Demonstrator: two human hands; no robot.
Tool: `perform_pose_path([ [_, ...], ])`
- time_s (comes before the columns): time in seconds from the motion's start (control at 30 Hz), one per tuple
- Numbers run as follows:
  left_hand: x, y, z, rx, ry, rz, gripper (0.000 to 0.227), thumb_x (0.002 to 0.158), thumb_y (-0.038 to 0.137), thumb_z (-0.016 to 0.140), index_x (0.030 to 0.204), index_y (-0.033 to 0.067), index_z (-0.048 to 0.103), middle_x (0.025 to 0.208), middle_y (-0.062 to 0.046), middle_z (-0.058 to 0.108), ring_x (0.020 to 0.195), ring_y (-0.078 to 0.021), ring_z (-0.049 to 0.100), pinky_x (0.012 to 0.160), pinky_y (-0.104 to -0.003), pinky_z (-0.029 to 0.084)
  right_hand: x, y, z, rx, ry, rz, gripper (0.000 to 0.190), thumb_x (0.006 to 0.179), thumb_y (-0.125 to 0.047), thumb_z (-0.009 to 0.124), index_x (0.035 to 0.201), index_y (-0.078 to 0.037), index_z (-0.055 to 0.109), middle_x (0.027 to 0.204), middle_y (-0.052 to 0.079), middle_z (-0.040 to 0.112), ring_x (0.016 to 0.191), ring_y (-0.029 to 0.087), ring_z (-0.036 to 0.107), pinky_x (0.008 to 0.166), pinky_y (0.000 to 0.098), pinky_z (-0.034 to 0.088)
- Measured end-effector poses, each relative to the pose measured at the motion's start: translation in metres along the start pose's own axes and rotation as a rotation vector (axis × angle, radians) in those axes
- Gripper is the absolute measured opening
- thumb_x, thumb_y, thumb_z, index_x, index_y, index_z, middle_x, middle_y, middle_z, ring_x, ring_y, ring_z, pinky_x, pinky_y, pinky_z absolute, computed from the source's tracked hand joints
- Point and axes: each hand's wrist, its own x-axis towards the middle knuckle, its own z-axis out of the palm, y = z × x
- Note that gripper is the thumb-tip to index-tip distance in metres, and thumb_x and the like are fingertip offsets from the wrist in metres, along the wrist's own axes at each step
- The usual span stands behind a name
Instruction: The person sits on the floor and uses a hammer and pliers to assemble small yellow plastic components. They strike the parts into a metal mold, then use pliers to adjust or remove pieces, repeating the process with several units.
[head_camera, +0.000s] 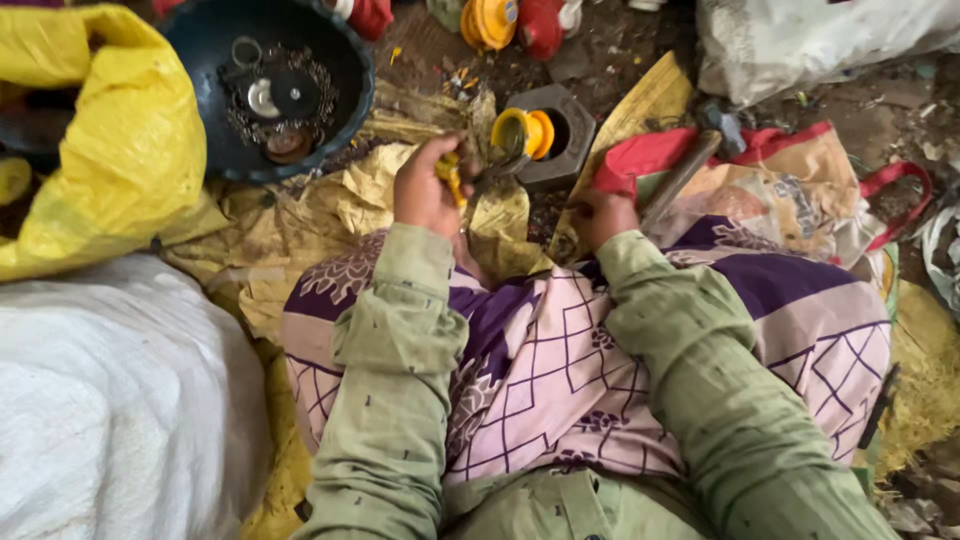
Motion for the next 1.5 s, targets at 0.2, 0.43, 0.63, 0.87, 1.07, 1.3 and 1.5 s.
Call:
perform_pose_path([
  [0.2, -0.015, 0.011, 0.020, 0.038, -0.061, -0.084, 0.020, 0.093, 0.026, 0.069, 0.099, 0.0070, 0.070, 0.085, -0.005, 0.072, 0.074, -0.0186, 0.073, 0.052, -0.029, 0.045, 0.009, -0.036, 0.033, -0.236, -0.295, -0.063, 0.029, 0.084, -0.028, 0.074, 0.112, -0.021, 0.077, 0.108, 0.011, 0.073, 0.096, 0.035, 0.070, 0.080, 0.0472, 0.056],
  [0.43, -0.018, 0.011, 0.018, 0.024, -0.082, -0.090, 0.017, 0.093, 0.025, 0.069, 0.098, 0.0085, 0.067, 0.085, -0.005, 0.072, 0.070, -0.0186, 0.071, 0.048, -0.030, 0.043, 0.005, -0.028, 0.026, -0.261, -0.139, 0.021, 0.026, 0.083, -0.028, 0.080, 0.105, -0.016, 0.077, 0.102, 0.013, 0.073, 0.086, 0.032, 0.071, 0.074, 0.0453, 0.058],
  [0.63, -0.023, 0.015, 0.009, 0.060, -0.061, -0.058, 0.019, 0.093, 0.025, 0.068, 0.098, 0.0067, 0.069, 0.084, -0.005, 0.073, 0.067, -0.0172, 0.069, 0.047, -0.029, 0.044, 0.013, 0.000, 0.004, 0.687, -0.164, 0.439, 0.026, 0.091, -0.009, 0.074, 0.116, -0.001, 0.069, 0.102, 0.012, 0.075, 0.081, 0.019, 0.072, 0.069, 0.0337, 0.061],
  [0.87, -0.019, 0.003, 0.012, 0.281, -0.015, -0.079, 0.022, 0.092, 0.029, 0.068, 0.099, 0.0079, 0.069, 0.083, -0.003, 0.073, 0.066, -0.0131, 0.071, 0.046, -0.028, 0.043, 0.016, -0.035, -0.031, 1.191, -0.224, 0.592, 0.032, 0.099, -0.003, 0.058, 0.131, -0.002, 0.063, 0.113, 0.011, 0.074, 0.090, 0.020, 0.072, 0.075, 0.0331, 0.061],
  [1.07, -0.026, -0.008, 0.026, 0.455, -0.025, -0.236, 0.038, 0.091, 0.047, 0.063, 0.095, 0.0102, 0.070, 0.077, -0.004, 0.071, 0.058, -0.0144, 0.067, 0.044, -0.029, 0.045, 0.002, -0.097, -0.061, 1.141, -0.186, 0.254, 0.035, 0.103, 0.000, 0.061, 0.138, 0.000, 0.060, 0.128, 0.013, 0.072, 0.108, 0.020, 0.071, 0.092, 0.0315, 0.059],
  [1.3, -0.037, -0.002, 0.038, 0.225, -0.138, -0.354, 0.047, 0.092, 0.054, 0.065, 0.090, 0.0070, 0.067, 0.073, -0.007, 0.069, 0.052, -0.0151, 0.062, 0.040, -0.029, 0.042, 0.007, -0.060, -0.017, 0.131, -0.022, 0.118, 0.022, 0.094, -0.012, 0.075, 0.116, -0.010, 0.078, 0.105, 0.012, 0.079, 0.091, 0.015, 0.074, 0.083, 0.0306, 0.061],
  [1.5, -0.039, 0.003, 0.033, 0.099, -0.159, -0.225, 0.033, 0.096, 0.036, 0.070, 0.087, 0.0049, 0.065, 0.074, -0.007, 0.067, 0.054, -0.0140, 0.060, 0.040, -0.026, 0.037, 0.009, -0.021, 0.048, -0.147, -0.283, 0.037, 0.028, 0.086, -0.028, 0.075, 0.110, -0.014, 0.078, 0.105, 0.016, 0.075, 0.093, 0.036, 0.072, 0.085, 0.0452, 0.057],
])
